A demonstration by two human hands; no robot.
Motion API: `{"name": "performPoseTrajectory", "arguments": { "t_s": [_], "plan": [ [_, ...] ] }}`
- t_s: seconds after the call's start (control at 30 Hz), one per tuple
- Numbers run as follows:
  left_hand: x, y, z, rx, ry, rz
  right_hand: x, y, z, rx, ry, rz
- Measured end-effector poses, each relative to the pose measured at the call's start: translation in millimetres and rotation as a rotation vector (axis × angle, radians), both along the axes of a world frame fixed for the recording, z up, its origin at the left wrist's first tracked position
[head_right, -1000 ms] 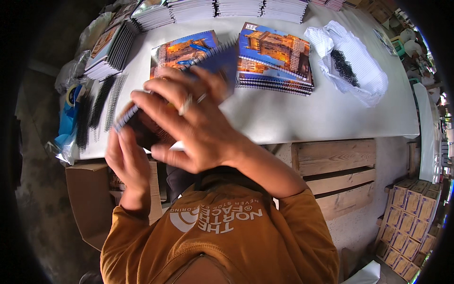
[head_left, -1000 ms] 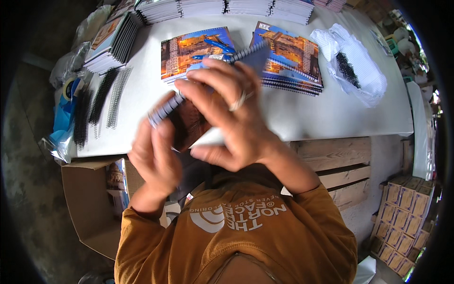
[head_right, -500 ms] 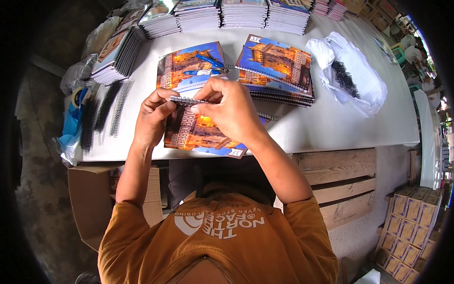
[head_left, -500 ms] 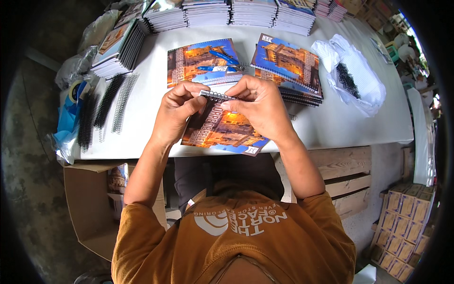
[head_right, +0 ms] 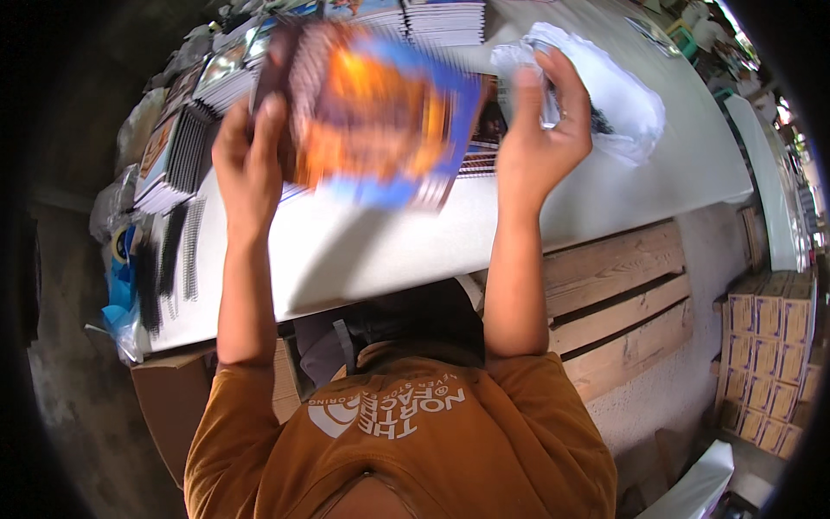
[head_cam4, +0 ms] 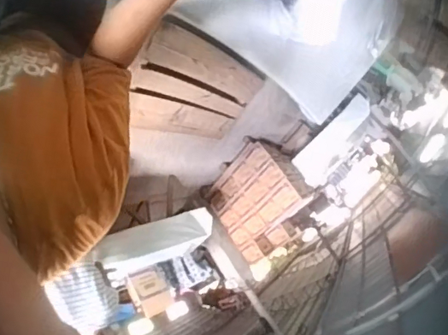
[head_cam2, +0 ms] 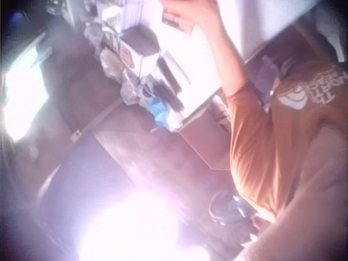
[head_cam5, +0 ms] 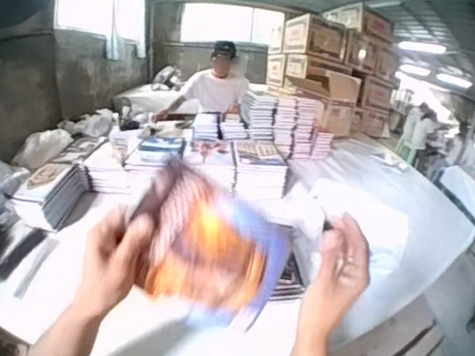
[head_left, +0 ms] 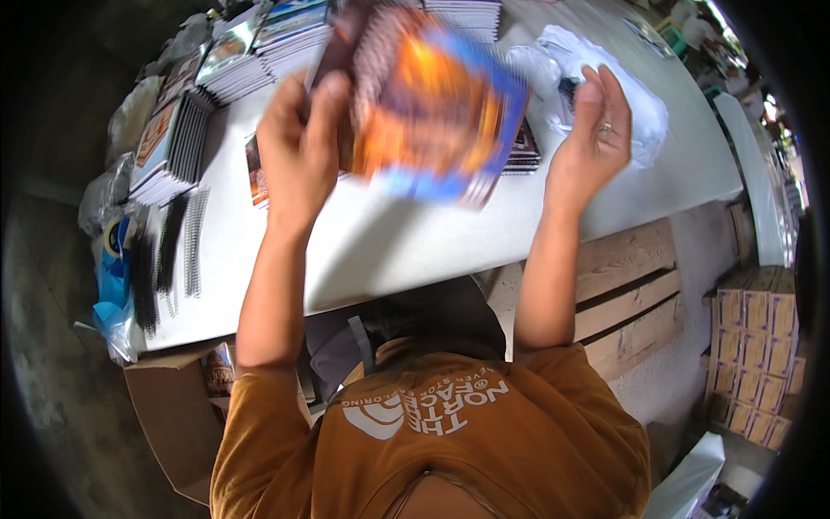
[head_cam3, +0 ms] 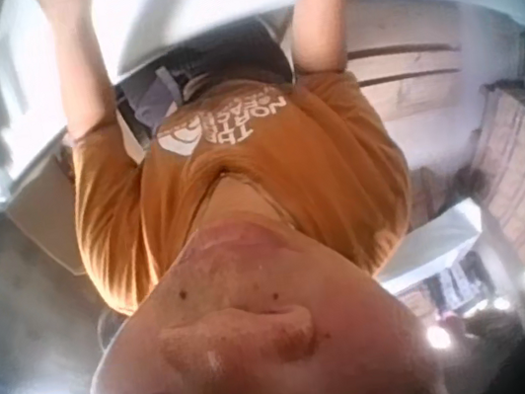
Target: The person inserts a black plastic spiral spine through the pre-punched holes of a printed notebook cover and paper stack, then crimps the ends of the spine using a blue hand tool.
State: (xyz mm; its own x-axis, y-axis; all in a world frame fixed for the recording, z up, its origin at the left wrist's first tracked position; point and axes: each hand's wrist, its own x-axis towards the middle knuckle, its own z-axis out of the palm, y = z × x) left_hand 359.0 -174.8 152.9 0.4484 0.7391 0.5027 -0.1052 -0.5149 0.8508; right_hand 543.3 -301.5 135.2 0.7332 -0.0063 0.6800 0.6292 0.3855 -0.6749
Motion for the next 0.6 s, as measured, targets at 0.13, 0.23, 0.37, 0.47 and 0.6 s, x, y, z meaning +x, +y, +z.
{"name": "performPoseTrajectory", "arguments": {
  "t_s": [0.13,0.23,0.37,0.47,0.6],
  "plan": [
    [93.2,28.8,-27.6,0.078,0.054,0.326,61.9,9.3,-93.3,-0.249,0.357,0.002],
    [119.7,46.2,-115.0,0.439,0.62,0.553,59.3,18.0,-137.3,-0.266,0.391,0.074],
    [108.2,12.3,-120.7,0.276,0.829,0.39,49.5,18.5,-140.1,-0.299,0.275,-0.061],
    [94.7,-10.4,-119.4,0.451,0.753,0.442,51.3,20.5,-139.9,-0.43,0.067,-0.328],
    [77.7,-26.8,-139.5,0.619,0.549,0.506,45.8,21.7,-135.0,-0.312,0.244,-0.304]
  ]
}}
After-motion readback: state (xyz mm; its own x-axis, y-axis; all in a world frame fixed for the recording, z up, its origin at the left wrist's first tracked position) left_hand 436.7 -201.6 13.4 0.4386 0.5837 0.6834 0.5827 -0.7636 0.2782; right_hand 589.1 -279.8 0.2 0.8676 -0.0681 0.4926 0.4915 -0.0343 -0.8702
